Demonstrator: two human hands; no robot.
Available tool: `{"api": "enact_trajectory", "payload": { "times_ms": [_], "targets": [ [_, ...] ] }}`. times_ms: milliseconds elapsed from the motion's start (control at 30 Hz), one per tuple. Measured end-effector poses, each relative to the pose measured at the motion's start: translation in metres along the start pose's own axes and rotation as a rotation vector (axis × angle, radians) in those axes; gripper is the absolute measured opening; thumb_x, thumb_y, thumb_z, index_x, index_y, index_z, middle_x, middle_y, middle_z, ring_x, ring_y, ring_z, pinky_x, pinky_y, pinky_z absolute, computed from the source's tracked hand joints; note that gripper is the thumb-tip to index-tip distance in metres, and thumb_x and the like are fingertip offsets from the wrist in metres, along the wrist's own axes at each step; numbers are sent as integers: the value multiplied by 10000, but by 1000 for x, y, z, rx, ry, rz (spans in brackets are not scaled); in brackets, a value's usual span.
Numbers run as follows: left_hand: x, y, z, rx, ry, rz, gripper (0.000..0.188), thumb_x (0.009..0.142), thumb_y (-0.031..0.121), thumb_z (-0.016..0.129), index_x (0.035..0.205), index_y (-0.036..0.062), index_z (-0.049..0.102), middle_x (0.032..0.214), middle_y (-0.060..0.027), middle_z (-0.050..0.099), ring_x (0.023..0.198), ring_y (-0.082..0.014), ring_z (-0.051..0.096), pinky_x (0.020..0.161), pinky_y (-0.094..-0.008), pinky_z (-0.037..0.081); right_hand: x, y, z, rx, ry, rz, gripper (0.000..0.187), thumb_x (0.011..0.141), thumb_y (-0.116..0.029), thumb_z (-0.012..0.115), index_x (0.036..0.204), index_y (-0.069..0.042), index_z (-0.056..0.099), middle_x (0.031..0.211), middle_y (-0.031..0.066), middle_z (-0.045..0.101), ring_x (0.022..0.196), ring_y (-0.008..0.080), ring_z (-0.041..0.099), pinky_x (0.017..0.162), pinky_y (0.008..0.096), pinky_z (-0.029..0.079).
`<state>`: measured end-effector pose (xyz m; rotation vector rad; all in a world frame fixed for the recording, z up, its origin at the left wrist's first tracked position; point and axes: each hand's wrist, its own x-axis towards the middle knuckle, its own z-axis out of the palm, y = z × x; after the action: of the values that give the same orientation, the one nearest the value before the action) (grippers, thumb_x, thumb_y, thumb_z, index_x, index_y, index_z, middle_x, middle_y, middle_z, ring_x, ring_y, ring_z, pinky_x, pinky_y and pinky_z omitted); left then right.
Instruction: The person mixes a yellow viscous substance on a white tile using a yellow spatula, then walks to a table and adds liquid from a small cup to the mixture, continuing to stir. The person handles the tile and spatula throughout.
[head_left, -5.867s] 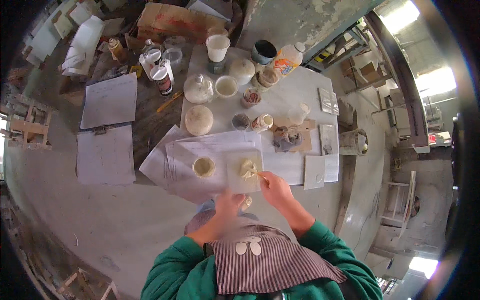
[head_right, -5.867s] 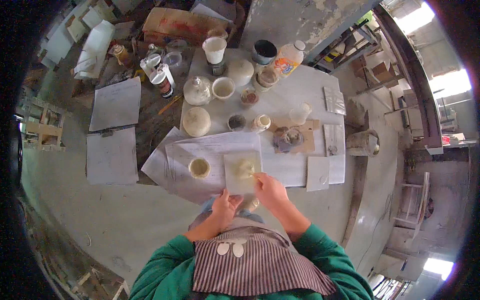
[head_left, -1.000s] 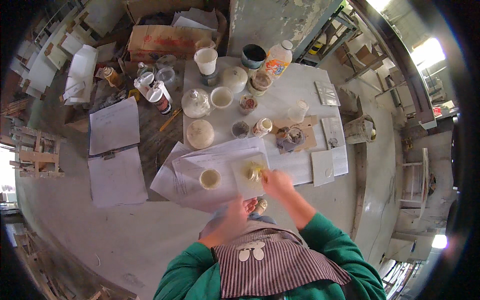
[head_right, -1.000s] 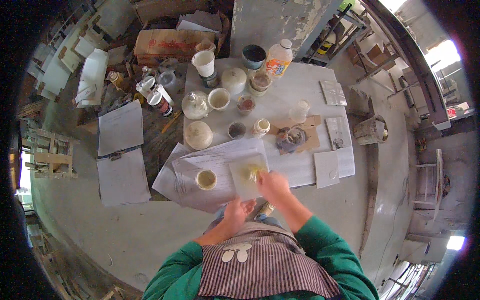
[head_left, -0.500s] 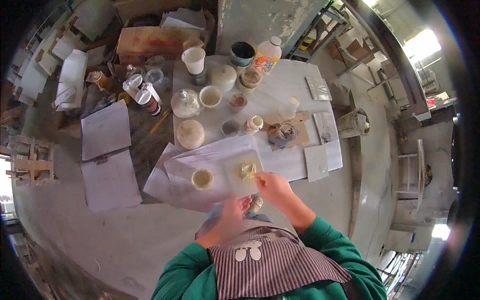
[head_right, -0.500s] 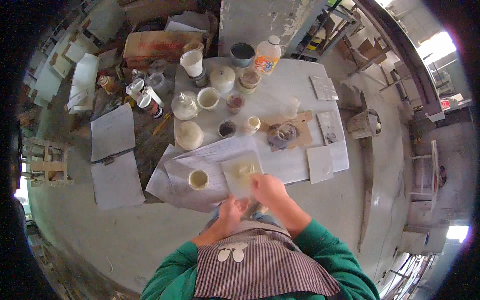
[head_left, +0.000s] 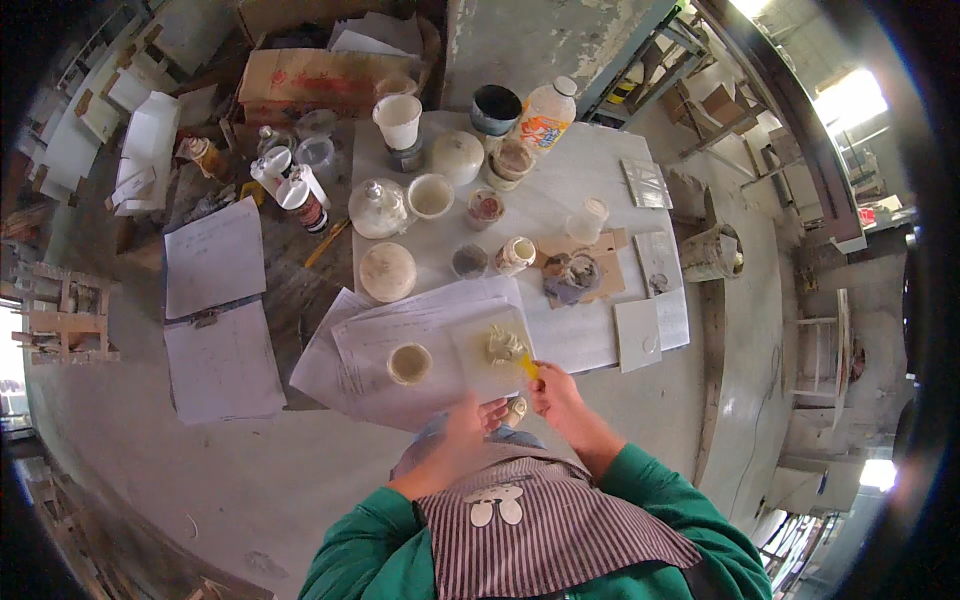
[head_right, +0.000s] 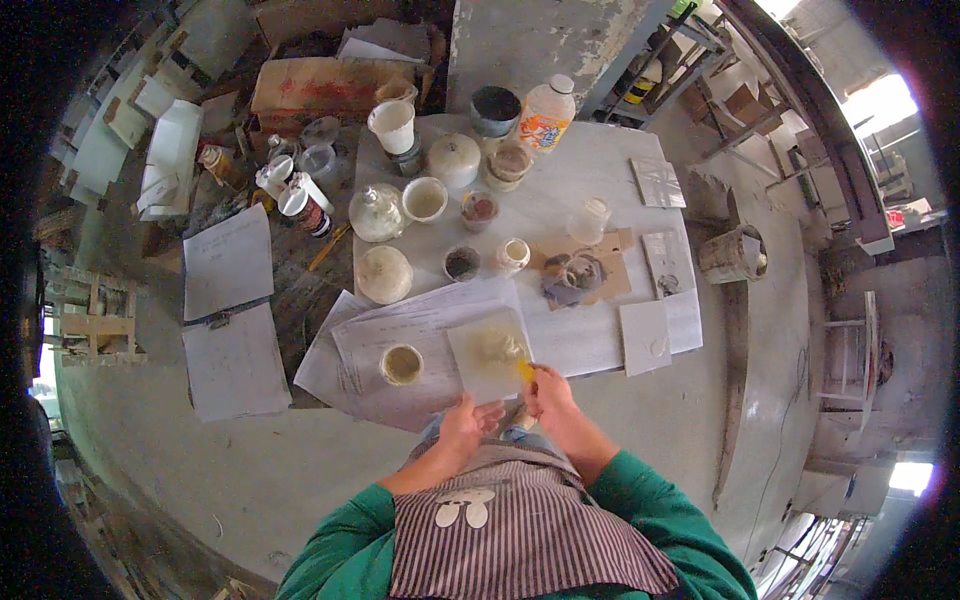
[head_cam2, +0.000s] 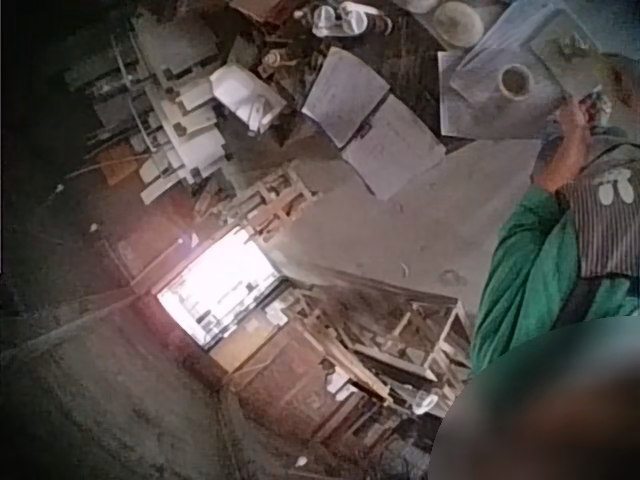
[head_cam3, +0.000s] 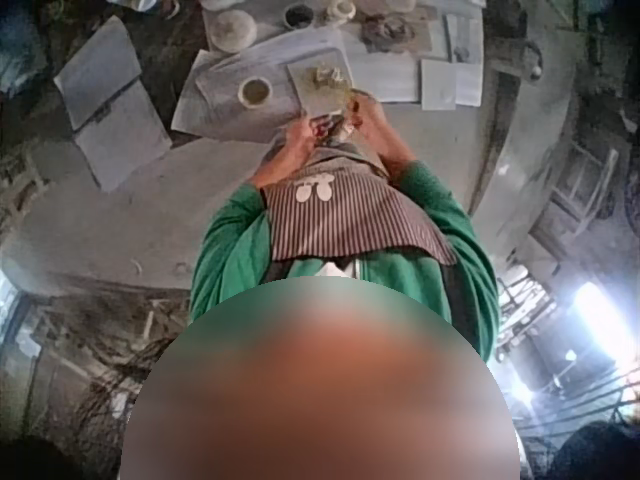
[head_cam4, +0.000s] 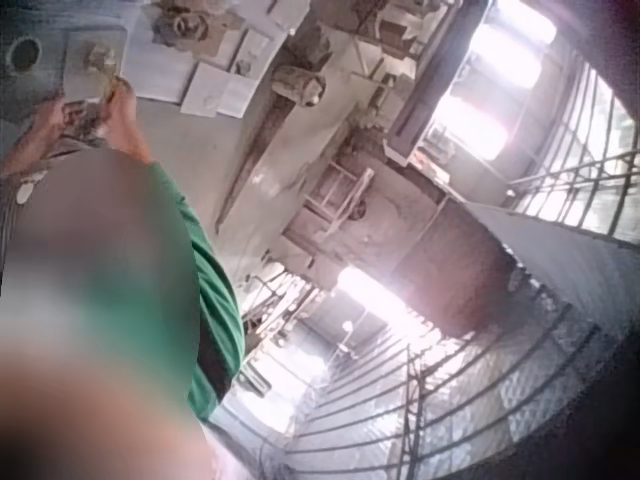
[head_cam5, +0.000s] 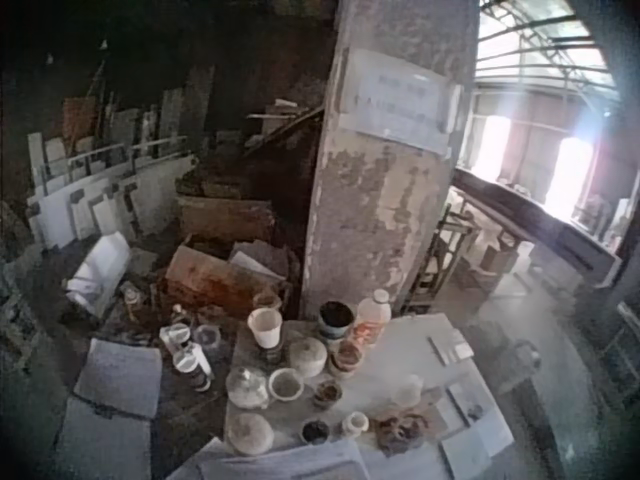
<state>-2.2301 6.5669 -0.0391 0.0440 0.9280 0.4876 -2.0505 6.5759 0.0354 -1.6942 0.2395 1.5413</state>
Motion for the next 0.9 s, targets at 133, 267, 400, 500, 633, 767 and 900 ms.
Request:
{"api": "enact_trajectory", "payload": {
  "times_ms": [133,267,400,500,633,767,900],
  "targets": [
    [0,-1,-3,1,-15,-35,481,1006,456,360,1243,53,473,1131,-145,638,929,-237,628,736,-317,496,19,-59,9,-484,-43,-4,248,925,-216,458,1137,-165,576,622,1,469,423,90,328,368,258,244],
    [0,-3,-8,49,-63,29,487,1006,465,355,1240,54,472,1134,-142,636,950,-229,624,758,-310,504,31,-110,36,-1048,-171,-21,270,892,-229,485,1121,-184,620,643,-6,502,423,80,341,368,252,253],
    [-4,-1,-5,37,-115,71,481,1010,453,350,1264,50,421,1169,-162,624,991,-234,620,769,-306,506,40,-130,74,-1815,-357,-302,256,836,-245,539,1008,-130,689,706,74,617,566,213,546,477,347,421],
    [-8,0,0,17,-58,64,477,1012,443,353,1278,49,383,1193,-179,613,1010,-235,618,774,-296,507,39,-122,98,-2117,-475,-518,262,819,-272,547,946,-109,709,785,108,677,651,279,635,580,411,493],
    [-5,0,1,-25,-55,52,468,1018,423,344,1276,35,383,1205,-185,605,1021,-235,616,777,-284,505,-1,-99,96,-2113,-305,-574,280,817,-257,522,976,-118,706,908,144,689,833,340,648,740,454,501],
    [-1,-2,-2,-80,-97,22,461,1029,388,321,1262,3,423,1195,-183,607,1035,-238,606,772,-290,505,-50,-83,75,-1786,-89,-784,243,838,-220,497,921,-84,681,886,169,679,821,364,653,715,489,519],
    [-9,-4,2,150,-121,174,477,1032,383,308,1256,-12,452,1181,-183,609,1039,-239,597,787,-298,494,-63,-46,66,-1698,11,-747,257,867,-245,476,991,-113,659,865,204,659,829,391,641,709,506,514]
  ]
}}
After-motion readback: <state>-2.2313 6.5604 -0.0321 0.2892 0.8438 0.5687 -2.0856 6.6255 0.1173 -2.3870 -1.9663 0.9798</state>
